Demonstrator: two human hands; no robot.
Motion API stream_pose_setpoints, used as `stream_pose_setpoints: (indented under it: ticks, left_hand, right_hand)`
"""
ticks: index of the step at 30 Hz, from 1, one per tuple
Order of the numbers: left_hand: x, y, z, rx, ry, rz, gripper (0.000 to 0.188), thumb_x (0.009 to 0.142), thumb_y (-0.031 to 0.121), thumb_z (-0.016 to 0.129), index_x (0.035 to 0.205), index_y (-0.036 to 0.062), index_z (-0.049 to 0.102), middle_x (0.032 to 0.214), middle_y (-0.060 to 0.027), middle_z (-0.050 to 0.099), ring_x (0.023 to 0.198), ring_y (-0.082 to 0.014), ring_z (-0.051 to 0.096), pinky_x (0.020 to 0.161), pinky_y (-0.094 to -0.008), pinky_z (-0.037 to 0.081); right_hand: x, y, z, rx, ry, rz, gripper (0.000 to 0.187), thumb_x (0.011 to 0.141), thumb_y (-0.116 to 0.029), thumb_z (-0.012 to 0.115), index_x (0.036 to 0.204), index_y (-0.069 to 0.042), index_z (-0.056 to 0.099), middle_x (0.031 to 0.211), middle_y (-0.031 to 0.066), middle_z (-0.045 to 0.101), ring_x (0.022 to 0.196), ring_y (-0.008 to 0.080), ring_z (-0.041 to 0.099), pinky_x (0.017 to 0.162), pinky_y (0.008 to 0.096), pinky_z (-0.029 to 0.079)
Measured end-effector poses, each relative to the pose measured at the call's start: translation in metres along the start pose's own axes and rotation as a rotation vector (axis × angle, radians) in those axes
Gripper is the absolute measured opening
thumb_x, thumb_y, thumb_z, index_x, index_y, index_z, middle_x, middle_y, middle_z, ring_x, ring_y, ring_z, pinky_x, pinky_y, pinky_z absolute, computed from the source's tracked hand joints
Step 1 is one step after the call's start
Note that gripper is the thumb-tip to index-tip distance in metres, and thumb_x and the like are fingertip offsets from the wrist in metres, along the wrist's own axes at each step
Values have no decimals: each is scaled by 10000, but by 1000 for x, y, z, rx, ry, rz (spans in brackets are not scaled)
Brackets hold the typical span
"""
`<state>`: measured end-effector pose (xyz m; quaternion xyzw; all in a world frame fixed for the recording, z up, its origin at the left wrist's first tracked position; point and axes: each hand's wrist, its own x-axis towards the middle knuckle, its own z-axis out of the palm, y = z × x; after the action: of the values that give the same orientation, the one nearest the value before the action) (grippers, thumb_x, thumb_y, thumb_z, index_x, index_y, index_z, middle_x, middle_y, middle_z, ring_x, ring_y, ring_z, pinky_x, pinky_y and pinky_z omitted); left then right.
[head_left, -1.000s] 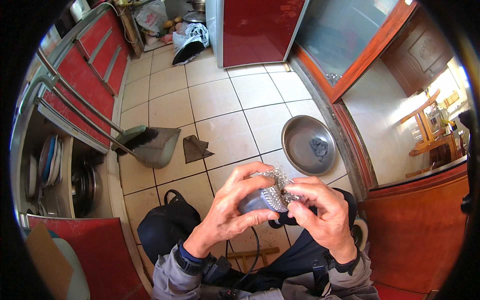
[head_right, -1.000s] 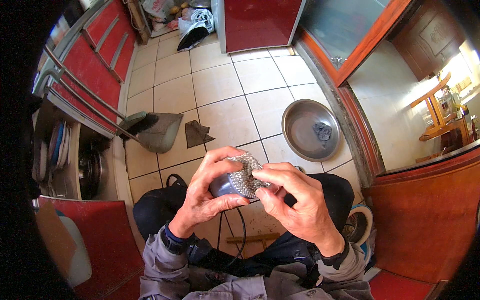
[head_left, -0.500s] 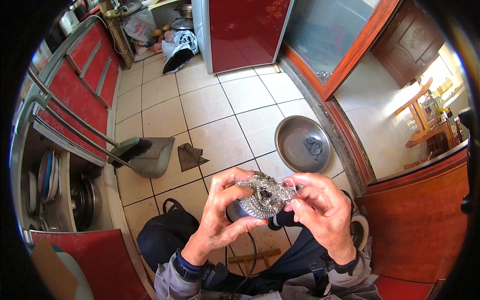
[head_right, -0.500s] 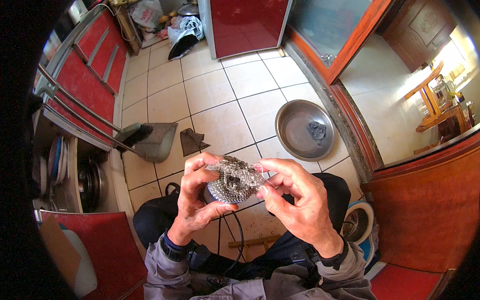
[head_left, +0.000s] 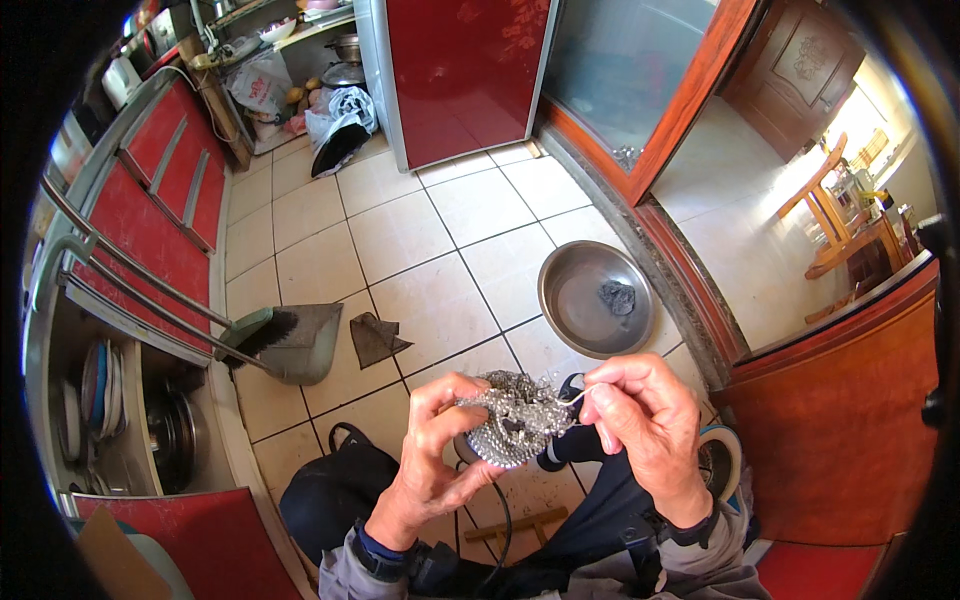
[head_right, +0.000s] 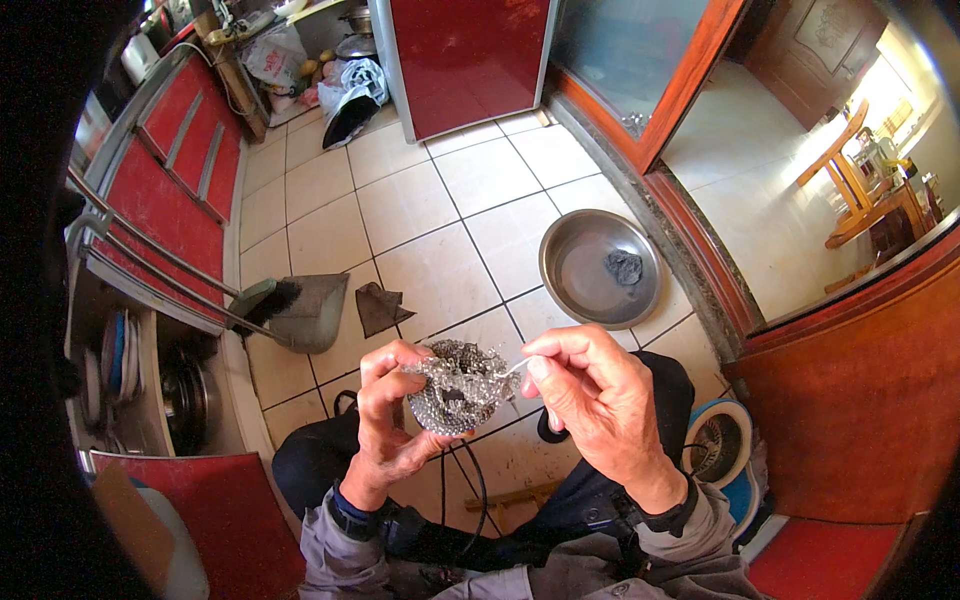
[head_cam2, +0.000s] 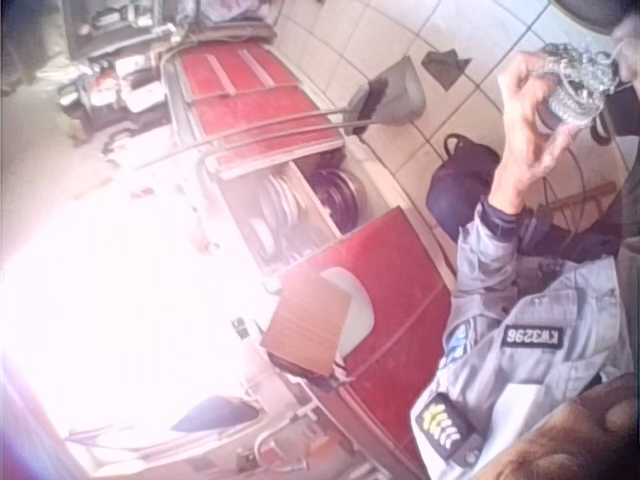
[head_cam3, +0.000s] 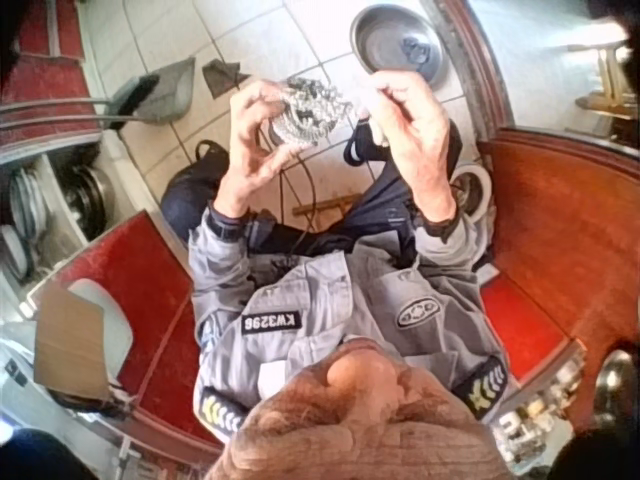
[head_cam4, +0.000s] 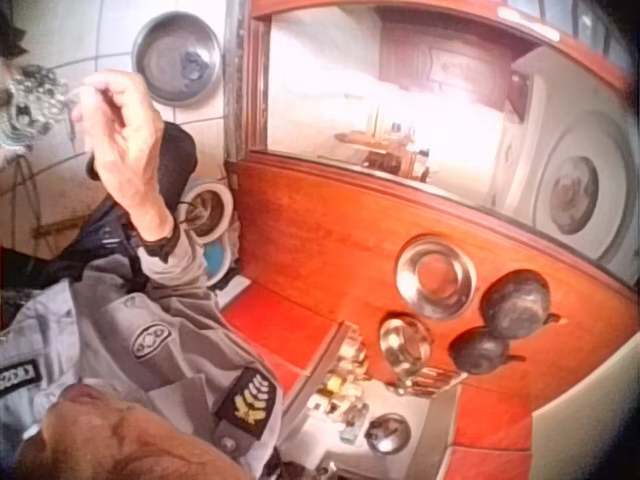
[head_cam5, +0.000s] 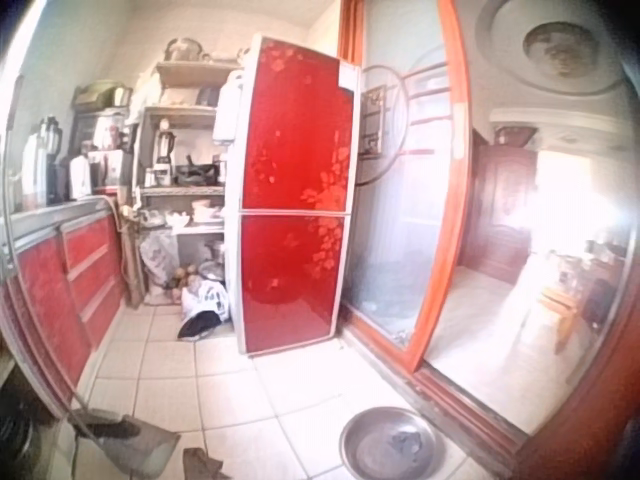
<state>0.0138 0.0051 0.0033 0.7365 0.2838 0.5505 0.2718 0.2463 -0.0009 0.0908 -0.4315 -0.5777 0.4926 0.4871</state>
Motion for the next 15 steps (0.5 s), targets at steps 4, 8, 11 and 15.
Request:
stream_pose_setpoints:
  ticks: [4,8,11,15]
  left_hand:
    - [-1,3,-1,58,-14,-2,746,714,178,959,1288,88,490,1217,-136,453,1077,-301,578,909,-446,529]
    - [-2,7,-1,103,-7,-9,681,686,121,955,1228,90,544,1213,-134,440,1082,-311,568,909,-459,525]
    - [-2,9,0,121,12,2,680,670,63,945,1216,100,542,1216,-137,439,1083,-314,568,909,-459,524]
    - [-1,8,2,106,20,51,692,666,-21,927,1246,61,558,1251,-185,466,1071,-361,651,872,-453,613]
  right_hand:
    - [0,-3,-3,100,120,-96,148,1051,-50,588,1186,3,613,849,86,671,600,47,505,536,200,431]
    - [4,-4,-10,229,262,-225,120,1060,-70,546,1133,-4,615,869,111,653,588,53,458,532,203,390]
    - [3,-10,-12,58,246,-260,113,1007,-23,601,1109,-11,647,958,110,667,582,36,469,521,193,393]
    - [3,-15,-3,-421,-118,-321,297,862,-39,811,1131,4,693,1067,110,690,640,73,613,527,231,483]
